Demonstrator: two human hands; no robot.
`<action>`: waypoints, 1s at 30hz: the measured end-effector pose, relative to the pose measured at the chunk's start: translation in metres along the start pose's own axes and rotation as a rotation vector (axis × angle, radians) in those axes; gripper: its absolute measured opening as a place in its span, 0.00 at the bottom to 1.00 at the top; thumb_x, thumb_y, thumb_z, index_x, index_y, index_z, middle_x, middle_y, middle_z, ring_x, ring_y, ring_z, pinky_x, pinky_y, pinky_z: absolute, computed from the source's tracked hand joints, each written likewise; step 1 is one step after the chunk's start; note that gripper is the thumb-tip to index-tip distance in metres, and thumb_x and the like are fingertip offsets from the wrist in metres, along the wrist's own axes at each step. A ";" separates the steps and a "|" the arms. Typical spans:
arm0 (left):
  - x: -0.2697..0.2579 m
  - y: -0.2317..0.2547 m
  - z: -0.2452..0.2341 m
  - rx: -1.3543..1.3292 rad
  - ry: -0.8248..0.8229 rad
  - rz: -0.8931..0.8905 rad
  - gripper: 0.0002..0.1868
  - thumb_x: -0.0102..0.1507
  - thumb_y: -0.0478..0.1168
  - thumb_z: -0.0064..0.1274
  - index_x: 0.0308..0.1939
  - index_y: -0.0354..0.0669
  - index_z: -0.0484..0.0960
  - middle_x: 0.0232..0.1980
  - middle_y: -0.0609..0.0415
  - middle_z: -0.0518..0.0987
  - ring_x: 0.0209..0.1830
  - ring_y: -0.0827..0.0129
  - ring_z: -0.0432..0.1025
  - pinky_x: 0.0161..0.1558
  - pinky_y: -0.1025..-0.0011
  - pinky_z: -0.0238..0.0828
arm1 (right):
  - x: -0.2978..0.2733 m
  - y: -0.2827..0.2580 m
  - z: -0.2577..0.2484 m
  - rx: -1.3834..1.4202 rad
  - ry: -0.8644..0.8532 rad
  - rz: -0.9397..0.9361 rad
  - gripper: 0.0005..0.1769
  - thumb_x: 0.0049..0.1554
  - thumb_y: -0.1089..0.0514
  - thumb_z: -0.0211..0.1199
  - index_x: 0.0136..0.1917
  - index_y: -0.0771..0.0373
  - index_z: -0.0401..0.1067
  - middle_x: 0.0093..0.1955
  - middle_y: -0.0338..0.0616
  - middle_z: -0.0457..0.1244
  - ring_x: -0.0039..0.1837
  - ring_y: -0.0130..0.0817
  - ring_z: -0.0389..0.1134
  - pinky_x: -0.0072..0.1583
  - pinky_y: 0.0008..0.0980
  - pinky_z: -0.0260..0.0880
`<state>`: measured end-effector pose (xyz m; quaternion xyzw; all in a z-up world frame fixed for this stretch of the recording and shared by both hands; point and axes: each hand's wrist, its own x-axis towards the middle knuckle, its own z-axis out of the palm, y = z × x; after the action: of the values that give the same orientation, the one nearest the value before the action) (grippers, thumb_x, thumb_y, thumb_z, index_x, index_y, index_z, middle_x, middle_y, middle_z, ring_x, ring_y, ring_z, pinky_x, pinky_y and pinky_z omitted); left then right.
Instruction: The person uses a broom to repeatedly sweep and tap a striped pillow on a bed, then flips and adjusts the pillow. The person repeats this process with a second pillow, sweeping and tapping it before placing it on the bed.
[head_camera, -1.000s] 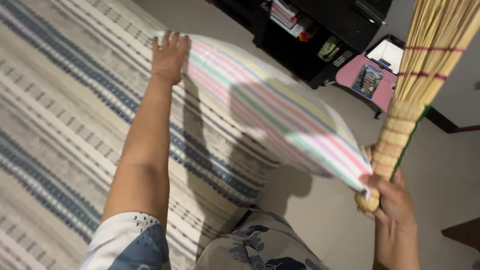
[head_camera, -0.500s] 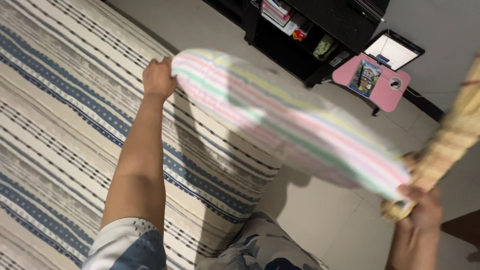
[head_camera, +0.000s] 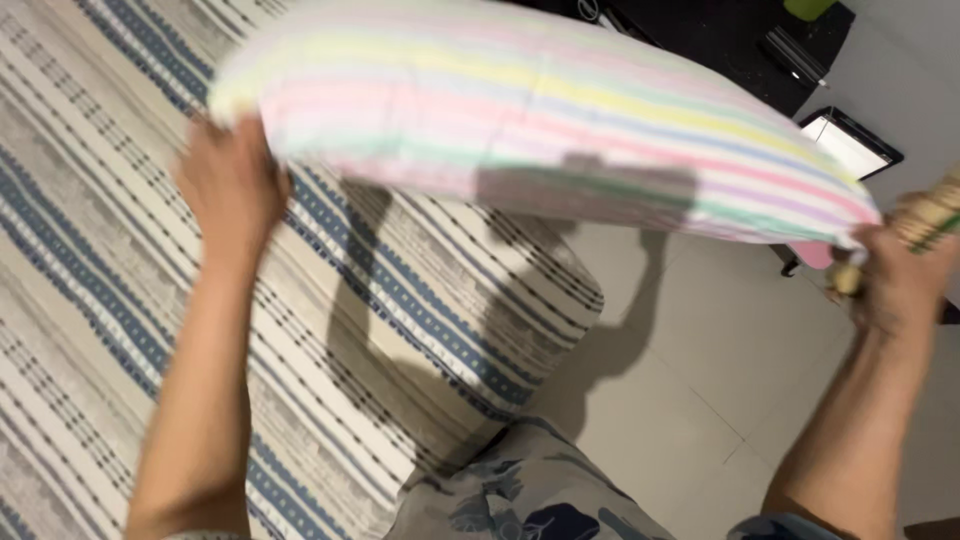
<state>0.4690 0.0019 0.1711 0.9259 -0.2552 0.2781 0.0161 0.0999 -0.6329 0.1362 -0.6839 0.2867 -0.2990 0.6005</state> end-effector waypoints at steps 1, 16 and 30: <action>-0.047 0.008 -0.006 -0.044 0.047 -0.003 0.18 0.62 0.35 0.60 0.56 0.50 0.79 0.50 0.39 0.76 0.46 0.46 0.72 0.39 0.49 0.69 | -0.002 0.012 0.007 -0.082 -0.016 -0.075 0.25 0.57 0.72 0.60 0.65 0.61 0.59 0.52 0.44 0.60 0.43 0.30 0.68 0.39 0.31 0.68; -0.402 0.117 0.018 -0.184 -0.642 -0.061 0.16 0.54 0.36 0.58 0.46 0.41 0.76 0.40 0.49 0.80 0.49 0.51 0.73 0.51 0.53 0.71 | -0.188 0.173 0.102 -1.027 0.013 -0.082 0.28 0.51 0.49 0.78 0.53 0.68 0.70 0.41 0.60 0.69 0.43 0.57 0.72 0.44 0.52 0.71; -0.476 0.070 0.129 -1.107 -0.755 -1.425 0.36 0.69 0.67 0.50 0.54 0.33 0.66 0.36 0.52 0.69 0.30 0.65 0.63 0.29 0.63 0.59 | -0.462 0.050 0.198 -0.261 -0.226 -0.800 0.14 0.68 0.51 0.63 0.62 0.56 0.69 0.55 0.54 0.69 0.51 0.49 0.73 0.52 0.43 0.78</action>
<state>0.1600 0.1392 -0.1951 0.7531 0.2811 -0.2706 0.5297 -0.0564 -0.1624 0.0371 -0.8398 -0.0329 -0.3928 0.3732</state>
